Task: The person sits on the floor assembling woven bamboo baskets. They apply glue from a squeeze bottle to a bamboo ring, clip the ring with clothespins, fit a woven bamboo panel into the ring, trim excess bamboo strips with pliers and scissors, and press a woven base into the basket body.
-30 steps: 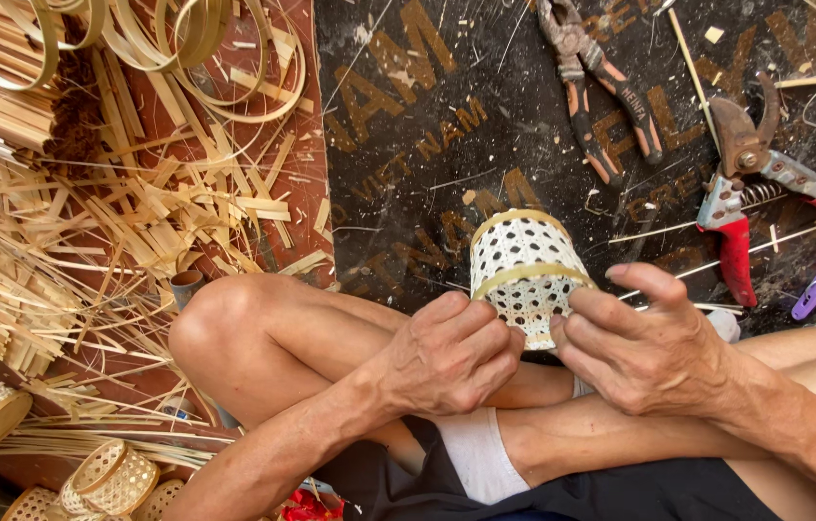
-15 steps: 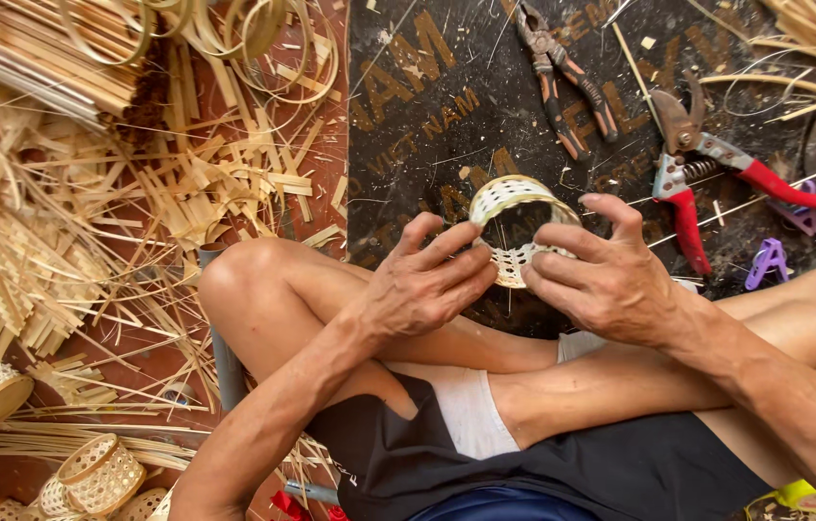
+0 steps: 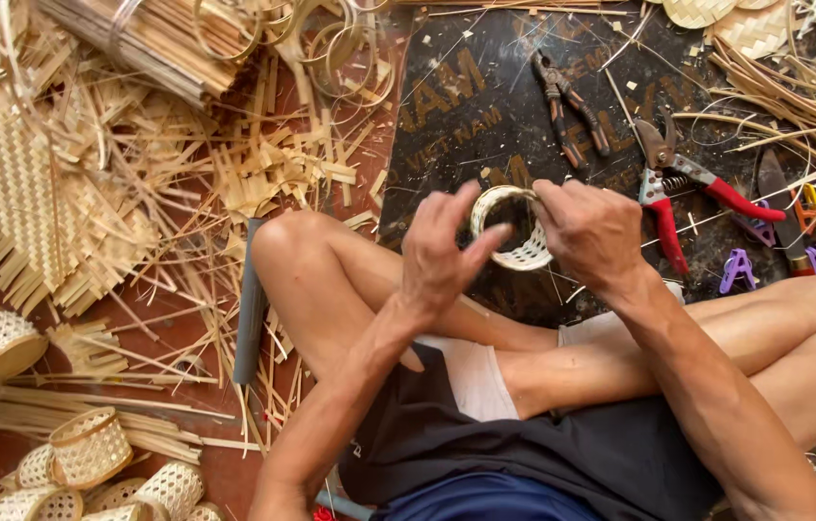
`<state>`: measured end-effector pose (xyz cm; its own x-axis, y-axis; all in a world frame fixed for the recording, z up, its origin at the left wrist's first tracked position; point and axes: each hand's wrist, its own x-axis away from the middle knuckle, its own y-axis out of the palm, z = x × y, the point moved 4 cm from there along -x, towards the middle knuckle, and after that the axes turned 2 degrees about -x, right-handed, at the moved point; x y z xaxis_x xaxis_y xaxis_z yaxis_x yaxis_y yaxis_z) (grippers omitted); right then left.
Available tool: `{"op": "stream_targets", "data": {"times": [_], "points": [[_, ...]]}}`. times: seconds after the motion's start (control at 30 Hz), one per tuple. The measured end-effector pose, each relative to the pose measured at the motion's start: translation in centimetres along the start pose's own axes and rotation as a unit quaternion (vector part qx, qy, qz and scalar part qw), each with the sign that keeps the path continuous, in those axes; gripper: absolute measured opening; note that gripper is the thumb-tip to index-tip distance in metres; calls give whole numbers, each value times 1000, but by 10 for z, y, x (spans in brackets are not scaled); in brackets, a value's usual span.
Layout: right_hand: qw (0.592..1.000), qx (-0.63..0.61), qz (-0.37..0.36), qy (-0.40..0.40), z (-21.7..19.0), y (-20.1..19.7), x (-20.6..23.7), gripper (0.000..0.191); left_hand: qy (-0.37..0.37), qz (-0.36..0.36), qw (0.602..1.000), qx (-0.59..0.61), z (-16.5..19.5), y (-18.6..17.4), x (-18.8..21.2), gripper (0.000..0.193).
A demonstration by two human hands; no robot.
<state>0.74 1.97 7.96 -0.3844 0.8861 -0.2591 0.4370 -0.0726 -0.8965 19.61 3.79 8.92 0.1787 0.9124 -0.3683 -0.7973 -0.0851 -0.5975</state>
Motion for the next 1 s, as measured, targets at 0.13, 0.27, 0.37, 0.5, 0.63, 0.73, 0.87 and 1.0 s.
{"op": "stream_targets", "data": {"times": [0.13, 0.27, 0.37, 0.5, 0.63, 0.73, 0.87, 1.0], "points": [[999, 10, 4, -50, -12, 3, -23, 19, -56, 10, 998, -17, -17, 1, -1, 32], [998, 2, -8, -62, -19, 9, -31, 25, -76, 6, 996, -55, -23, 13, 10, 24], [997, 13, -24, -77, -14, 15, -28, 26, -62, 3, 996, -63, -27, 17, 14, 24], [997, -7, -23, -75, -8, 21, -23, 25, -37, -16, 997, -72, -29, 16, 13, 22], [997, -5, -25, -70, -6, 18, -23, 24, -37, -38, 996, -68, -25, 15, 13, 21], [992, -118, -6, -52, 2, 6, -21, 21, -95, -1, 995, 8, -24, 12, 19, 30], [941, -315, 19, 124, 20, -4, -11, 19, -122, 33, 992, 18, -23, 11, 27, 33], [984, -174, 32, -19, -8, -7, -8, 22, -114, 29, 993, 11, -19, 13, 34, 30]]}}
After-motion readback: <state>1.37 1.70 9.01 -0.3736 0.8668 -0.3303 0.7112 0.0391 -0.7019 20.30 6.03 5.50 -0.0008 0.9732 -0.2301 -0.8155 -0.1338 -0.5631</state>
